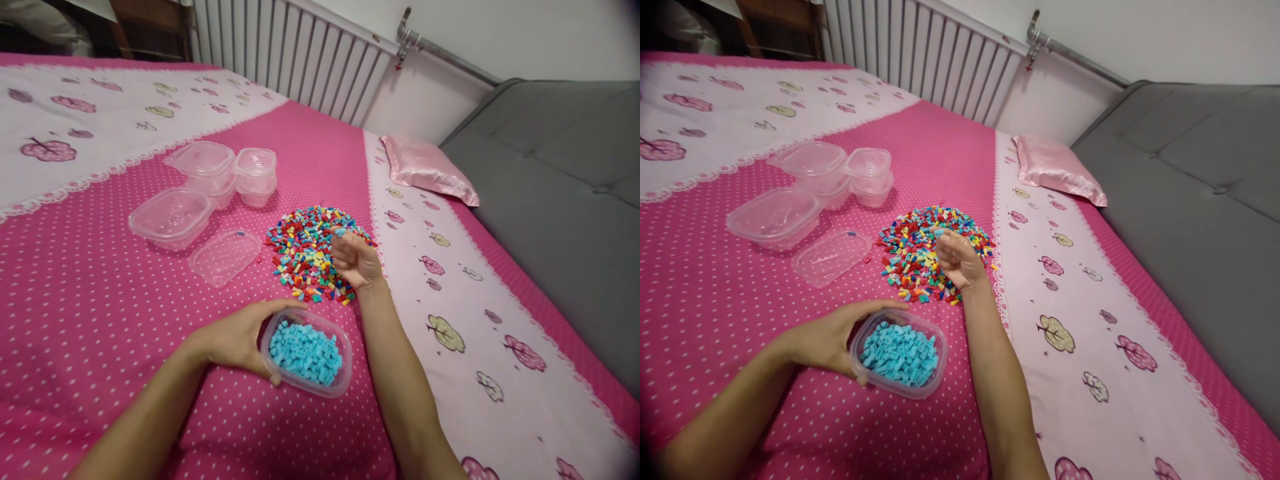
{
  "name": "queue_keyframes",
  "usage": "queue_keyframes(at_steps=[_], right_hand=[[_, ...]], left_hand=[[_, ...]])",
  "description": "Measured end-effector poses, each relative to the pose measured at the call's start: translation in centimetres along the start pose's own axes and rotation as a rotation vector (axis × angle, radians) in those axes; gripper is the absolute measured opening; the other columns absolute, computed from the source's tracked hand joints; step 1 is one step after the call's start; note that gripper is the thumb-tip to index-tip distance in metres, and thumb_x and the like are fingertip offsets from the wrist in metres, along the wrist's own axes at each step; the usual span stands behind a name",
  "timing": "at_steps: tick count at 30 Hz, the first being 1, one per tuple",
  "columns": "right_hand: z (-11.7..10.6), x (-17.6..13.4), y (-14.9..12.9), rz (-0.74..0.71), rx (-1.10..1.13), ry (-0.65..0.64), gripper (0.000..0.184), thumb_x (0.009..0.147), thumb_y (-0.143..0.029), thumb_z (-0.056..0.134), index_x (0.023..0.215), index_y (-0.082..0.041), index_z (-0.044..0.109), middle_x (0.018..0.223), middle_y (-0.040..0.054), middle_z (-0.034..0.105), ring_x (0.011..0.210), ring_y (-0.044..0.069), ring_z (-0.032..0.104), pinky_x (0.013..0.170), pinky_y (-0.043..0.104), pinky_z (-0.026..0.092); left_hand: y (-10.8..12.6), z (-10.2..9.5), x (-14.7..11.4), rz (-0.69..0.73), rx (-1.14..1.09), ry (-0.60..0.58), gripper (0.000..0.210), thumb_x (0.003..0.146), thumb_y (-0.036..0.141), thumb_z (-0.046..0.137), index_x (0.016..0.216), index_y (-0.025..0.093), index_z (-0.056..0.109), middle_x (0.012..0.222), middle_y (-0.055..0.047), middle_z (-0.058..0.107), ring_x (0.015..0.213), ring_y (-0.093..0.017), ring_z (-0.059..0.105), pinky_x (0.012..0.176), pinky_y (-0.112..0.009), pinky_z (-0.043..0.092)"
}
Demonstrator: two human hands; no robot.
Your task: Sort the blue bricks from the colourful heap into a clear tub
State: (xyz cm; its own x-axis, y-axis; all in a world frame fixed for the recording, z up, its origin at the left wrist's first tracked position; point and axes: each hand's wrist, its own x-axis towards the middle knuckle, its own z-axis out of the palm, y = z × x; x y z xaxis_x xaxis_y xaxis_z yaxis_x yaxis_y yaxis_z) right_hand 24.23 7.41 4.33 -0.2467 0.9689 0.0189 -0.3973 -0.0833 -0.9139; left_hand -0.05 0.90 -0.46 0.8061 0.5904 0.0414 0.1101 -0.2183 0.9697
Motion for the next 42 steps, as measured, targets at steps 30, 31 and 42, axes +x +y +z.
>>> queue_keyframes(at_steps=[30,31,42], right_hand=[[4.7,-0.2,3.5,0.056,-1.525,-0.021,0.009,0.068,-0.022,0.067,0.071,-0.021,0.075,0.064,0.0017,0.068,0.061,0.014,0.057,0.056,0.025,0.033],[4.5,-0.1,3.6,0.059,-1.429,-0.041,0.007,0.067,-0.022,0.067,0.069,-0.019,0.073,0.06,0.0007,0.065,0.057,0.012,0.054,0.055,0.024,0.033],[3.6,0.0,0.9,0.27,0.094,-0.031,0.024,0.055,-0.034,0.064,0.07,-0.018,0.054,0.065,-0.0025,0.052,0.047,0.005,0.032,0.037,0.016,0.009]], left_hand=[[0.2,0.0,0.0,-0.005,0.035,0.014,0.094,0.049,0.042,0.088,0.131,0.019,0.046,0.129,-0.013,0.058,0.118,-0.029,0.055,0.103,-0.042,0.041],[0.3,0.0,0.0,-0.004,0.041,0.015,0.094,0.049,0.041,0.088,0.13,0.019,0.047,0.129,-0.013,0.058,0.118,-0.028,0.055,0.103,-0.042,0.041],[0.6,-0.3,0.1,0.019,0.085,-0.062,0.097,0.047,0.045,0.088,0.132,0.021,0.049,0.127,-0.012,0.062,0.115,-0.029,0.058,0.1,-0.039,0.043]])
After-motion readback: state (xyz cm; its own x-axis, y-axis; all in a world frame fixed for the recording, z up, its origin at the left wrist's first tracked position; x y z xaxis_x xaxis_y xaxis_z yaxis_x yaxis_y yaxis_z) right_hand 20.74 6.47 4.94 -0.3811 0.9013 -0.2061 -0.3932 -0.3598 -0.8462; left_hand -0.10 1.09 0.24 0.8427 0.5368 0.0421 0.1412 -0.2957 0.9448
